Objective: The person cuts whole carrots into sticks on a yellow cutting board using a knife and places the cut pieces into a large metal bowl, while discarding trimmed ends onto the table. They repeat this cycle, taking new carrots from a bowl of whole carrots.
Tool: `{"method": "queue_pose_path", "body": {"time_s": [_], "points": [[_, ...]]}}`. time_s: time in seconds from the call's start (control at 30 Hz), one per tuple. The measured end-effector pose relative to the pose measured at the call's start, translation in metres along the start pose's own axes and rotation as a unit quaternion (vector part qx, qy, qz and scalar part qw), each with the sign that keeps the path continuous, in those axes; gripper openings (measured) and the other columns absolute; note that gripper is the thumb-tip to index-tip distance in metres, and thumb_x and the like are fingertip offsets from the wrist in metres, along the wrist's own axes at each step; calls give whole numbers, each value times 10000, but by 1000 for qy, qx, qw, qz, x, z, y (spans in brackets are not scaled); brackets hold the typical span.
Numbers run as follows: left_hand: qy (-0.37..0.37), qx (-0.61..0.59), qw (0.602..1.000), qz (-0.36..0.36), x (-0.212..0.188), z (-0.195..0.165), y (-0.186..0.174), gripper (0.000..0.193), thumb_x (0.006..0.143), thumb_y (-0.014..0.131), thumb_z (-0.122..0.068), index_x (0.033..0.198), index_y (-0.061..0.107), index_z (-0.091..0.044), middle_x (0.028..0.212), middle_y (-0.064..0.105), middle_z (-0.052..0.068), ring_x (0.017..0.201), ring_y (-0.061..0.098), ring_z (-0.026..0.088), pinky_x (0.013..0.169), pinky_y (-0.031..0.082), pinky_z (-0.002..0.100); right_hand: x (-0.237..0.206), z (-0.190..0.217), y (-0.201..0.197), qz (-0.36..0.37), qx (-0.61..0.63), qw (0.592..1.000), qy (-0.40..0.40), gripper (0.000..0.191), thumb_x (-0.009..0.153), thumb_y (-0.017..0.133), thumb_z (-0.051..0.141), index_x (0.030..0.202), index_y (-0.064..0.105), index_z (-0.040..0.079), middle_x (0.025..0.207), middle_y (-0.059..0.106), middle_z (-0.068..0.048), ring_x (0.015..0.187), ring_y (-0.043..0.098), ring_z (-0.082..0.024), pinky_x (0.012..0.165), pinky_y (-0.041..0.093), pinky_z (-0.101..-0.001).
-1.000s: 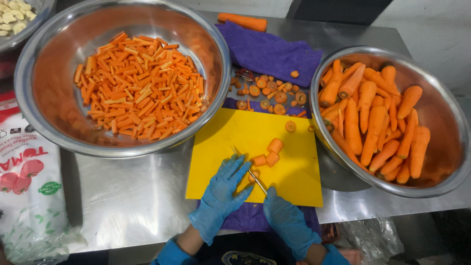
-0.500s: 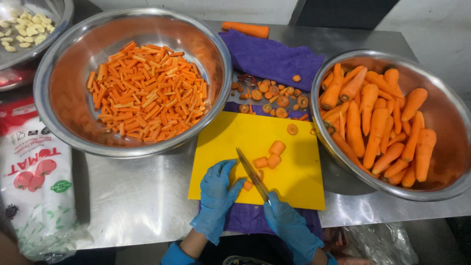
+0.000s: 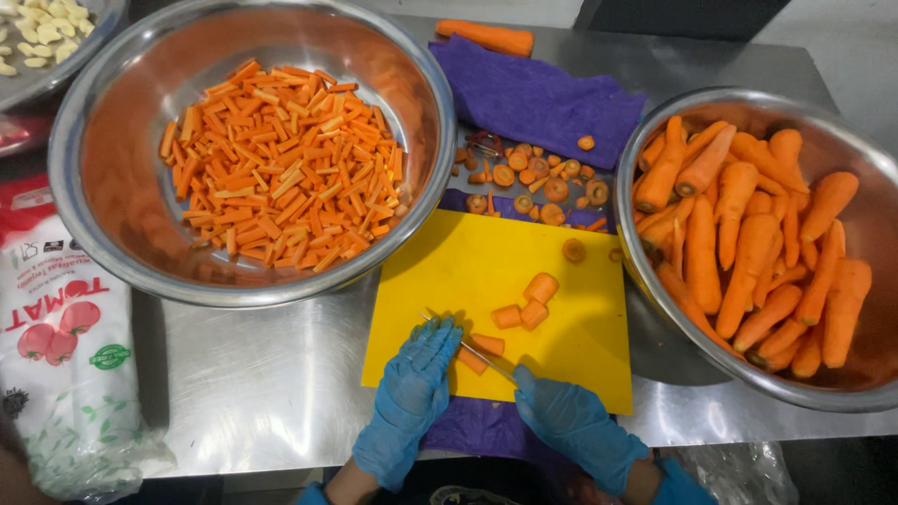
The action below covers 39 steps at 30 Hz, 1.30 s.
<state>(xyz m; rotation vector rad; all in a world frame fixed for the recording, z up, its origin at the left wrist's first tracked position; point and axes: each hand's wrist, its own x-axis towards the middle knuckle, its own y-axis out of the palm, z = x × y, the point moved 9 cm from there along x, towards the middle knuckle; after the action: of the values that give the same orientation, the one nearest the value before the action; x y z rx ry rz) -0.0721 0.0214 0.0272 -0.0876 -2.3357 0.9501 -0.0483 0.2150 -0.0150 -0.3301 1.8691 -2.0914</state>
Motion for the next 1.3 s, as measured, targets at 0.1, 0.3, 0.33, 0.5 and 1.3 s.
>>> {"method": "queue_pose_path", "body": {"time_s": [0.1,0.3,0.33,0.5,1.3], "points": [[-25,-18,999,14,-5,7,2,556,825,564,33,1376,608,-34,1432,620,158,1332,580,376,1153,434,490,5,5,9,-28,-8,1000,11,187,898,638,296,995,597,142,590,625,-111,483,646,-335,428,499,-482],[-7,-2,999,49,0,11,-5,571,804,554,28,1363,635,-56,1414,624,138,1352,563,341,1168,331,592,-4,15,25,-7,-50,997,55,142,950,609,298,966,585,160,625,634,-100,494,659,-327,428,505,-502],[2,8,999,54,1,10,-6,562,814,554,31,1362,637,-59,1420,626,131,1359,563,330,1172,314,612,-6,14,23,-15,-1,998,61,170,934,623,298,991,585,142,632,635,-109,499,658,-343,429,502,-506],[2,-7,1000,28,0,4,-15,553,807,542,36,1344,642,-53,1436,626,128,1365,562,325,1175,338,605,-20,32,-12,-176,71,981,-40,294,857,643,252,1067,580,56,628,608,-141,503,643,-354,430,486,-488],[54,-6,987,149,68,-7,-2,297,822,751,-218,1110,734,-146,1097,720,54,1043,678,291,943,509,465,-14,46,-37,-139,94,985,30,262,885,632,280,1015,548,69,689,644,-165,599,663,-398,507,514,-512]]}}
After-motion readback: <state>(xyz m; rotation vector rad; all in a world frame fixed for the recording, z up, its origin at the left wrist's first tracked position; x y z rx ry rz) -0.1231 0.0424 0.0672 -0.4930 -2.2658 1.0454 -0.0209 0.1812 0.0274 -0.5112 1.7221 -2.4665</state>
